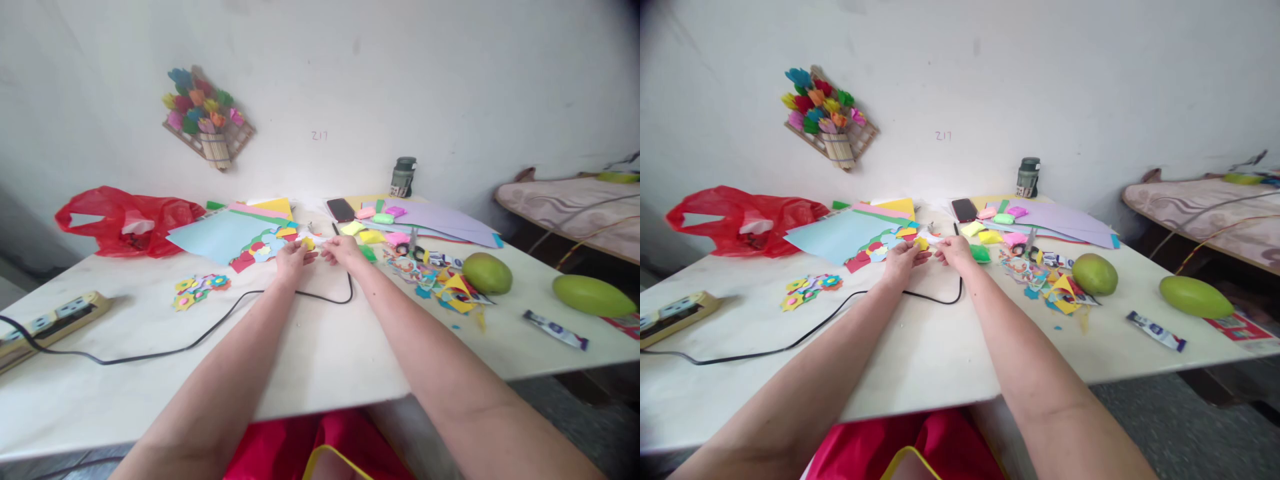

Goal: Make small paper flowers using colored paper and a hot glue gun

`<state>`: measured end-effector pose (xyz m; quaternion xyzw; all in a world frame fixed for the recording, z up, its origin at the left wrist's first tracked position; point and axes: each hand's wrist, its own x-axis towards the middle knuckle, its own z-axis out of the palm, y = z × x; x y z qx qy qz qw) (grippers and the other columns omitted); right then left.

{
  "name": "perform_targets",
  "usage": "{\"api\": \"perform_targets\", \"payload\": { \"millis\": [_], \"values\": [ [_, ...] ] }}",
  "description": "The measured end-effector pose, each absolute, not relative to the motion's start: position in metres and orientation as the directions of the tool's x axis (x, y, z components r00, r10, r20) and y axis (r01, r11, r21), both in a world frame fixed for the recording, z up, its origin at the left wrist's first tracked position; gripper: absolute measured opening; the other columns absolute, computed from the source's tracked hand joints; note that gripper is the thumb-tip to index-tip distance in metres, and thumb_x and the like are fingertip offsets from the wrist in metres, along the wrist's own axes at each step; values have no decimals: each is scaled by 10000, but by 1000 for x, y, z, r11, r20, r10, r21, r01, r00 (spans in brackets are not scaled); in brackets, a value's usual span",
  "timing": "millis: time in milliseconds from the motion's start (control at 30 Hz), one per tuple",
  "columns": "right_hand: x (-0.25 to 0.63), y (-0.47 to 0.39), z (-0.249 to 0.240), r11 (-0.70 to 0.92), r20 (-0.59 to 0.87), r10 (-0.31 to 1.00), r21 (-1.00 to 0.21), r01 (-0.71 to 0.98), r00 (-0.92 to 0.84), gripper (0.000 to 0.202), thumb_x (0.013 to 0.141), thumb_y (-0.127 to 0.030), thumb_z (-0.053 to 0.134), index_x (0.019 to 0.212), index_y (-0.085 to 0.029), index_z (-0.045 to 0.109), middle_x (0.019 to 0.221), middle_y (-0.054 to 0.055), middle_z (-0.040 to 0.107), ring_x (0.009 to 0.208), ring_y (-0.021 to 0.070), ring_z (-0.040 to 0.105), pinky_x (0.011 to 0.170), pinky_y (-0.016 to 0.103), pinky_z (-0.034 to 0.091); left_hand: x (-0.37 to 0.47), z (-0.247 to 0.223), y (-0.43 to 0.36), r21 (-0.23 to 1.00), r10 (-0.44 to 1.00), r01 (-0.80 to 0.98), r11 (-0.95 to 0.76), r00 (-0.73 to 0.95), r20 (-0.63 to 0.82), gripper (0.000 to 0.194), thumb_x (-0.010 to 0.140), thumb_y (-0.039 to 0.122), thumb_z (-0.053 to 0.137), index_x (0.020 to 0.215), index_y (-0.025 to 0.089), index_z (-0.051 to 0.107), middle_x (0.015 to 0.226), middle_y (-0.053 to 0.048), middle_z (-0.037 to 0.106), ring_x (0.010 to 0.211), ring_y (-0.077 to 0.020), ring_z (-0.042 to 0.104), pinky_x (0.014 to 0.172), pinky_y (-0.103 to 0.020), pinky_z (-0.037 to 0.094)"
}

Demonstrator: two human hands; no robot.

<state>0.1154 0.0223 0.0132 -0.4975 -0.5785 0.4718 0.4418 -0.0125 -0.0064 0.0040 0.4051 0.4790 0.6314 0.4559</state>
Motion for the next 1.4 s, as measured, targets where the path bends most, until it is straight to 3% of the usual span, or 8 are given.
{"api": "perform_targets", "payload": {
  "millis": [133,367,600,767,1167,1300,1400],
  "values": [
    [115,22,14,71,52,993,-980,184,-105,148,761,-151,574,617,-152,539,489,-22,568,389,64,487,364,172,406,-12,5,-8,975,968,-190,-119,-242,71,103,736,190,603,776,114,547,705,-51,646,648,-162,668,636,-268,530],
    [115,23,12,108,84,989,-974,199,-125,153,631,-14,640,645,-149,570,464,-56,529,418,71,524,404,168,429,-12,6,-8,972,966,-197,-125,-247,75,65,743,168,586,758,119,547,647,-24,617,638,-155,663,655,-277,531],
    [115,21,13,80,53,989,-978,193,-139,149,735,-126,609,602,-144,544,491,-13,584,414,80,544,393,175,428,-12,6,-8,975,965,-195,-107,-258,54,122,717,196,629,763,118,548,642,-32,620,660,-170,667,676,-297,533],
    [114,22,11,65,42,988,-986,156,-145,95,731,-79,609,659,-132,576,520,-7,605,423,76,549,403,173,440,-11,6,-8,974,963,-189,-125,-259,73,94,728,181,606,765,122,543,629,-23,614,648,-156,664,642,-261,532],
    [118,11,21,-153,-143,949,-988,-13,-280,153,875,-179,453,767,-117,543,528,36,626,445,94,573,437,186,469,-14,4,-7,969,962,-212,-127,-262,69,158,703,230,645,745,133,528,617,-20,603,652,-171,664,667,-304,535],
    [117,14,17,-92,-99,962,-995,40,-253,129,834,-154,503,724,-121,562,535,22,608,434,83,539,417,186,451,-13,4,-7,969,961,-213,-127,-267,67,143,716,219,635,760,129,534,614,-20,606,647,-166,664,662,-290,541],
    [116,20,11,24,-10,981,-985,172,-195,80,749,-107,585,673,-128,580,537,1,584,418,66,491,403,177,424,-15,5,-7,958,948,-244,-151,-311,70,126,728,195,622,775,124,530,638,-19,611,656,-156,665,681,-287,546]
  ]
}}
